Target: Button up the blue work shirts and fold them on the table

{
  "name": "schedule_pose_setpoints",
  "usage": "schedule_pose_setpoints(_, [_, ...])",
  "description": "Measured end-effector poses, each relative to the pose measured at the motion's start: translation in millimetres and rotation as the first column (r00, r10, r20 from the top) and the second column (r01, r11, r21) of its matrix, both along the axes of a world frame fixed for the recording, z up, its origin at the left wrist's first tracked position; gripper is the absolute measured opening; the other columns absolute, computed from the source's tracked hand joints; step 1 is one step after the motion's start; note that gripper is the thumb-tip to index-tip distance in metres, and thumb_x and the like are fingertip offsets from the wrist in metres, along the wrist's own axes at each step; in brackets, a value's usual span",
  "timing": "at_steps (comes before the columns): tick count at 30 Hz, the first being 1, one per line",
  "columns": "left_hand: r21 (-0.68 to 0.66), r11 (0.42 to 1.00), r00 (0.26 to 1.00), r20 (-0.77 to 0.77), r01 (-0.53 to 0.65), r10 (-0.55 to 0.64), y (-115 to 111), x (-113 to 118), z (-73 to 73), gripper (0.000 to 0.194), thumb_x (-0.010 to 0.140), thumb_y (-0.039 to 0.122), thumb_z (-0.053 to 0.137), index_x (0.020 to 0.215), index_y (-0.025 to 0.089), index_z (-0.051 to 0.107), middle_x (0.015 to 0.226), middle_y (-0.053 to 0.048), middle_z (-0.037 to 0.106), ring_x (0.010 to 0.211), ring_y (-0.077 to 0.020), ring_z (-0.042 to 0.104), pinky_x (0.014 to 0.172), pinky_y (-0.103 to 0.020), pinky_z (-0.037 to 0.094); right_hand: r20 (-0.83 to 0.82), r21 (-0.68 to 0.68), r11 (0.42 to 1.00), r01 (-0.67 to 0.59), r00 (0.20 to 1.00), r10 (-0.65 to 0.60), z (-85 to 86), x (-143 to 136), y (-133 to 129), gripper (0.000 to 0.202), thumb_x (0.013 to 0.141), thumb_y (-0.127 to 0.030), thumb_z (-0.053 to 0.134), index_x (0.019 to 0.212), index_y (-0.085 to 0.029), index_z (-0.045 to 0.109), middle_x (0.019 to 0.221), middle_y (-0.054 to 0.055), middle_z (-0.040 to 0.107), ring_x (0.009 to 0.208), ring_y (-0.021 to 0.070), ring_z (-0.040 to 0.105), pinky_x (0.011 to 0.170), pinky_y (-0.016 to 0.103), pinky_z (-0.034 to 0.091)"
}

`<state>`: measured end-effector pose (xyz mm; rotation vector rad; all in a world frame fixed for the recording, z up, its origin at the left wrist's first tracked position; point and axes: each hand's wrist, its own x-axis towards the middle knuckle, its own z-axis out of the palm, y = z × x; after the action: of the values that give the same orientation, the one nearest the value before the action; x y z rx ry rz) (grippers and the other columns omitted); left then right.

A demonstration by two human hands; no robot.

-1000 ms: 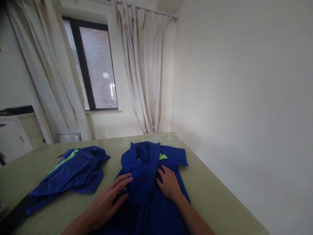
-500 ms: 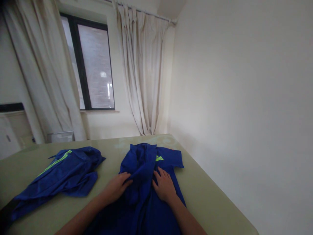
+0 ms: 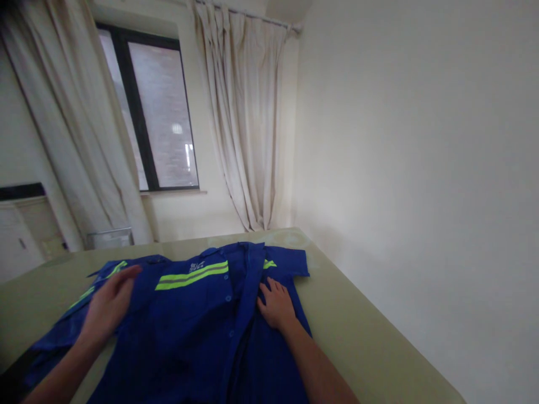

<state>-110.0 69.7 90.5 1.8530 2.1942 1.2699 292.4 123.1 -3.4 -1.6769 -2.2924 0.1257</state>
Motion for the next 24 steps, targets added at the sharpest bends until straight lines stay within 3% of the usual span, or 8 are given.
schedule_pose_setpoints(2, [-0.186, 0.943, 0.956, -0.050, 0.276, -0.289, -17.2, 40.6, -16.3, 0.054, 0.098, 0.053, 0.033, 0.128, 0.019, 0.064, 0.131, -0.008, 0.070, 0.126, -0.0288, 0.062, 0.113, -0.044, 0.044, -0.003, -0.006, 1.000, -0.015, 1.000, 0.015, 0.8, -5.3, 11.8, 0.052, 0.099, -0.044, 0.045, 0.146, -0.024, 0.054, 0.157, 0.015, 0.045, 0.142, 0.0320, 0.042, 0.115, 0.046, 0.030])
schedule_pose_setpoints(3, [-0.331, 0.856, 0.895, -0.069, 0.397, -0.441, -25.9, 62.6, -25.1, 0.056, 0.098, 0.056, 0.035, 0.130, 0.021, 0.065, 0.137, -0.009, 0.068, 0.132, -0.0292, 0.058, 0.118, -0.045, 0.040, -0.004, -0.009, 1.000, -0.023, 1.000, 0.023, 1.0, -7.0, 17.6, 0.052, 0.099, -0.044, 0.045, 0.145, -0.024, 0.054, 0.157, 0.015, 0.045, 0.142, 0.0319, 0.042, 0.115, 0.046, 0.030])
schedule_pose_setpoints(5, [-0.612, 0.690, 0.832, -0.090, 0.387, -0.547, -40.3, 102.0, -42.3, 0.075, 0.091, 0.069, 0.044, 0.148, 0.021, 0.052, 0.156, -0.015, 0.048, 0.147, -0.0384, 0.039, 0.121, -0.059, 0.030, -0.003, -0.009, 0.999, -0.042, 0.999, 0.042, 0.4, -8.7, 27.7, 0.052, 0.098, -0.044, 0.046, 0.145, -0.024, 0.055, 0.157, 0.014, 0.045, 0.142, 0.0312, 0.043, 0.115, 0.046, 0.030])
schedule_pose_setpoints(7, [-0.737, 0.612, 0.834, -0.120, 0.288, -0.538, -46.7, 126.6, -57.0, 0.088, 0.086, 0.079, 0.044, 0.158, 0.028, 0.034, 0.167, -0.016, 0.024, 0.153, -0.0459, 0.017, 0.116, -0.075, 0.021, -0.001, 0.000, 0.998, -0.058, 0.998, 0.058, -1.8, -8.5, 35.6, 0.052, 0.099, -0.045, 0.046, 0.145, -0.024, 0.055, 0.157, 0.014, 0.045, 0.142, 0.0308, 0.043, 0.115, 0.046, 0.031])
schedule_pose_setpoints(11, [-0.707, 0.660, 0.815, -0.212, 0.254, -0.540, -32.1, 127.7, -76.5, 0.088, 0.083, 0.087, 0.035, 0.158, 0.042, 0.021, 0.170, -0.013, 0.004, 0.154, -0.0438, -0.001, 0.114, -0.080, 0.004, -0.004, 0.045, 0.996, -0.079, 0.997, 0.079, -4.9, -5.8, 46.0, 0.051, 0.098, -0.046, 0.049, 0.144, -0.024, 0.057, 0.154, 0.014, 0.050, 0.137, 0.0313, 0.048, 0.112, 0.045, 0.035])
schedule_pose_setpoints(16, [-0.552, 0.789, 0.808, -0.317, 0.269, -0.497, -5.6, 111.3, -90.4, 0.069, 0.094, 0.078, 0.024, 0.155, 0.046, 0.030, 0.169, -0.006, 0.023, 0.156, -0.0336, 0.015, 0.123, -0.066, 0.009, -0.064, 0.197, 0.980, -0.013, 0.998, 0.026, 10.0, -5.3, 55.1, 0.049, 0.102, -0.043, 0.046, 0.139, -0.012, 0.058, 0.137, 0.021, 0.060, 0.130, 0.0345, 0.050, 0.113, 0.048, 0.029])
schedule_pose_setpoints(19, [-0.521, 0.819, 0.811, -0.355, 0.242, -0.465, 0.5, 112.7, -97.1, 0.067, 0.096, 0.074, 0.026, 0.156, 0.044, 0.031, 0.168, -0.005, 0.026, 0.156, -0.0325, 0.020, 0.124, -0.063, 0.014, -0.104, 0.264, 0.964, 0.015, 0.995, 0.013, 26.9, -9.5, 54.9, 0.042, 0.105, -0.035, 0.038, 0.126, -0.010, 0.064, 0.124, 0.021, 0.064, 0.124, 0.0355, 0.052, 0.110, 0.050, 0.030])
schedule_pose_setpoints(24, [-0.529, 0.825, 0.810, -0.384, 0.200, -0.442, 16.8, 111.9, -99.6, 0.067, 0.097, 0.072, 0.028, 0.157, 0.042, 0.029, 0.169, -0.005, 0.024, 0.156, -0.0313, 0.019, 0.124, -0.061, 0.014, -0.121, 0.250, 0.964, -0.087, 0.985, 0.120, 41.1, -31.5, 7.9, 0.030, 0.104, -0.028, 0.042, 0.104, -0.019, 0.071, 0.104, 0.008, 0.071, 0.104, 0.0240, 0.062, 0.096, 0.036, 0.041])
